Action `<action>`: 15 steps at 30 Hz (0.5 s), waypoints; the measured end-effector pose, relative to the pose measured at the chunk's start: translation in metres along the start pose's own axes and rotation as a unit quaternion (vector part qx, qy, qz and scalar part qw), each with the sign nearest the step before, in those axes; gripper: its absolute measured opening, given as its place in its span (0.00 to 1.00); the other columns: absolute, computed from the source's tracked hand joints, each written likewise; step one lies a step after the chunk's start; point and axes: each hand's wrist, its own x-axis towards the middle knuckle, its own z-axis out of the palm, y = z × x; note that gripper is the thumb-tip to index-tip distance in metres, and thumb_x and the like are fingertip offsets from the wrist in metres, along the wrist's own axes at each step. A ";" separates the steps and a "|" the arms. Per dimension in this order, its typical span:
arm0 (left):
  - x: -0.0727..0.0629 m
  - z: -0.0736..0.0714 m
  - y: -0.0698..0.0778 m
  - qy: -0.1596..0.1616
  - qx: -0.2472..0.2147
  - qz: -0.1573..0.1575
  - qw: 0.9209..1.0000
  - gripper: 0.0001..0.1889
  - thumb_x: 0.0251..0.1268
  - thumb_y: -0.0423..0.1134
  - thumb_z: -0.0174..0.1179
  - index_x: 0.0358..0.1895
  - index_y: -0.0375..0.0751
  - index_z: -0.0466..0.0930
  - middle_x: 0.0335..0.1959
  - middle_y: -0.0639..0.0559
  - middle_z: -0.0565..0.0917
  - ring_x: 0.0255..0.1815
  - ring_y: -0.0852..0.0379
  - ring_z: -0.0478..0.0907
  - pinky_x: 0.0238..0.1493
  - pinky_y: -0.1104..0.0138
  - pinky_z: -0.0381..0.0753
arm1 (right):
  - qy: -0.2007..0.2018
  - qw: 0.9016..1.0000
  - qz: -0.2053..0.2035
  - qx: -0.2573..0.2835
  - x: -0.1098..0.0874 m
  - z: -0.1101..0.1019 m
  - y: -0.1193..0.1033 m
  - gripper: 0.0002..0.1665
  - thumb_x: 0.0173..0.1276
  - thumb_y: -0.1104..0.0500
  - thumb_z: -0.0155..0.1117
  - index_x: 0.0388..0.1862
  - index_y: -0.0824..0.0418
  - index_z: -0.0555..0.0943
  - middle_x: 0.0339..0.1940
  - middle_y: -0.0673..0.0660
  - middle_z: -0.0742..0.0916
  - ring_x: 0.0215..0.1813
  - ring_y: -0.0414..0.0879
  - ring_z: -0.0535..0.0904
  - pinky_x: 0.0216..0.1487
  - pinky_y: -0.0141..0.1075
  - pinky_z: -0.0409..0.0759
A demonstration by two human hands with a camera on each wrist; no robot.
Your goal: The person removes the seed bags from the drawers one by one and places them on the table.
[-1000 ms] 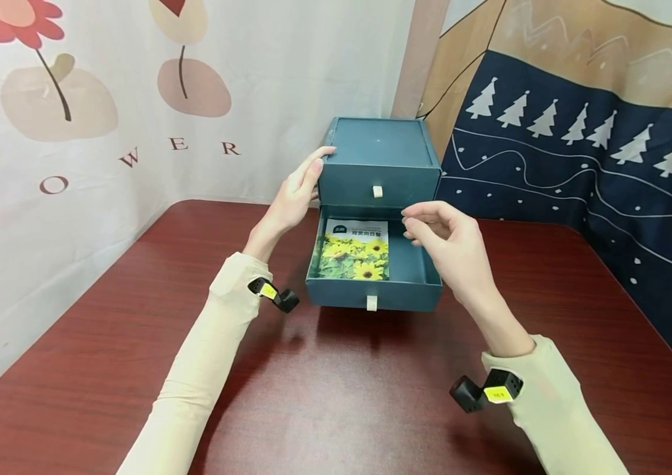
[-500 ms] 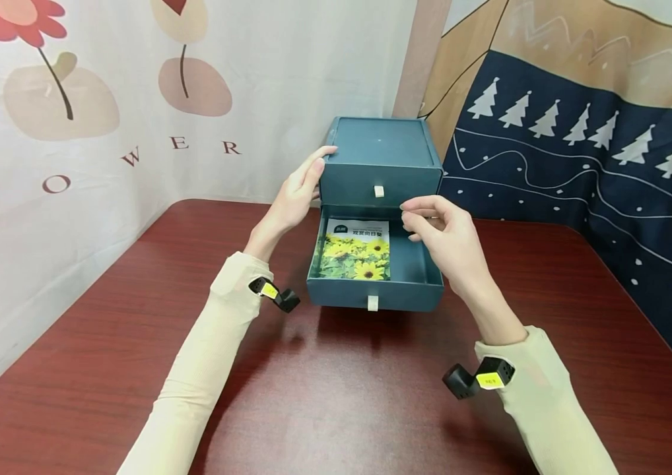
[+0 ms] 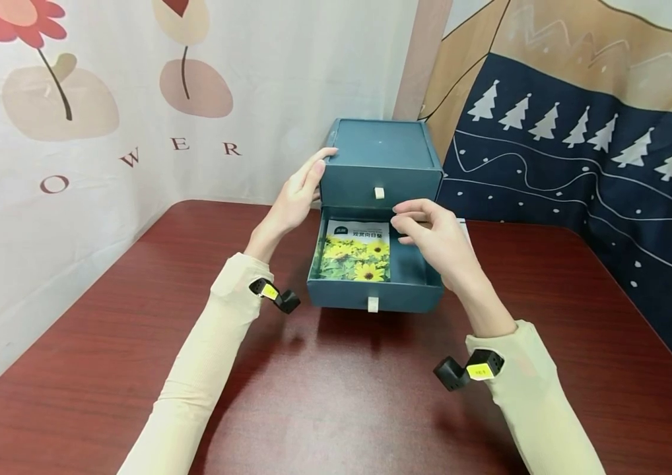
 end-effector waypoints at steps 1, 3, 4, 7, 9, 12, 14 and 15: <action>0.000 0.000 0.000 0.001 0.000 0.001 1.000 0.25 0.86 0.52 0.35 0.79 0.54 0.61 0.21 0.46 0.62 0.19 0.46 0.60 0.36 0.61 0.66 | -0.005 1.000 0.007 -0.001 0.001 0.001 -0.001 0.29 0.80 0.51 0.55 0.69 0.68 0.71 0.64 0.65 0.78 0.53 0.41 0.80 0.57 0.33 0.79; 0.000 0.000 0.001 0.000 -0.003 0.001 1.000 0.25 0.86 0.52 0.35 0.79 0.54 0.61 0.18 0.46 0.60 0.18 0.46 0.60 0.33 0.60 0.66 | -0.017 1.000 0.019 -0.005 0.002 0.002 -0.001 0.29 0.80 0.51 0.55 0.70 0.68 0.70 0.66 0.66 0.77 0.56 0.45 0.79 0.59 0.36 0.78; 0.000 0.000 0.001 0.000 -0.004 0.001 1.000 0.25 0.86 0.52 0.35 0.79 0.54 0.61 0.18 0.46 0.60 0.18 0.46 0.60 0.32 0.60 0.65 | -0.022 0.999 0.025 -0.008 0.003 0.002 -0.002 0.30 0.80 0.51 0.55 0.71 0.68 0.69 0.67 0.66 0.76 0.58 0.48 0.79 0.60 0.38 0.78; 0.000 0.000 0.001 0.000 -0.005 0.001 1.000 0.25 0.86 0.52 0.35 0.78 0.54 0.61 0.17 0.46 0.60 0.18 0.46 0.60 0.31 0.60 0.65 | -0.036 0.998 0.040 -0.013 0.004 0.004 -0.002 0.30 0.81 0.51 0.53 0.72 0.68 0.68 0.69 0.67 0.75 0.63 0.55 0.76 0.64 0.45 0.75; -0.001 0.000 0.001 0.000 -0.004 0.001 1.000 0.25 0.86 0.52 0.35 0.78 0.55 0.61 0.17 0.46 0.60 0.18 0.46 0.60 0.30 0.60 0.65 | -0.043 0.998 0.047 -0.016 0.005 0.004 -0.001 0.31 0.81 0.51 0.53 0.73 0.68 0.67 0.70 0.67 0.74 0.66 0.60 0.74 0.66 0.48 0.73; -0.001 0.000 0.002 0.001 -0.003 -0.001 1.000 0.25 0.86 0.52 0.35 0.78 0.54 0.62 0.17 0.46 0.60 0.18 0.46 0.60 0.31 0.60 0.65 | -0.051 0.997 0.058 -0.027 0.007 0.005 0.000 0.31 0.80 0.51 0.53 0.74 0.68 0.66 0.70 0.67 0.74 0.67 0.62 0.73 0.68 0.52 0.70; -0.001 0.000 0.002 0.001 -0.002 -0.001 1.000 0.25 0.86 0.52 0.35 0.78 0.55 0.61 0.17 0.46 0.60 0.19 0.46 0.60 0.31 0.60 0.65 | -0.058 0.996 0.064 -0.035 0.009 0.006 0.002 0.31 0.80 0.51 0.53 0.74 0.68 0.66 0.70 0.67 0.74 0.66 0.63 0.74 0.68 0.53 0.70; -0.001 0.000 0.002 0.001 -0.001 -0.001 1.000 0.25 0.86 0.52 0.35 0.78 0.55 0.61 0.18 0.46 0.60 0.19 0.46 0.61 0.32 0.60 0.65 | -0.061 0.995 0.067 -0.038 0.010 0.006 0.003 0.31 0.80 0.52 0.53 0.74 0.68 0.66 0.70 0.67 0.73 0.66 0.63 0.74 0.68 0.53 0.69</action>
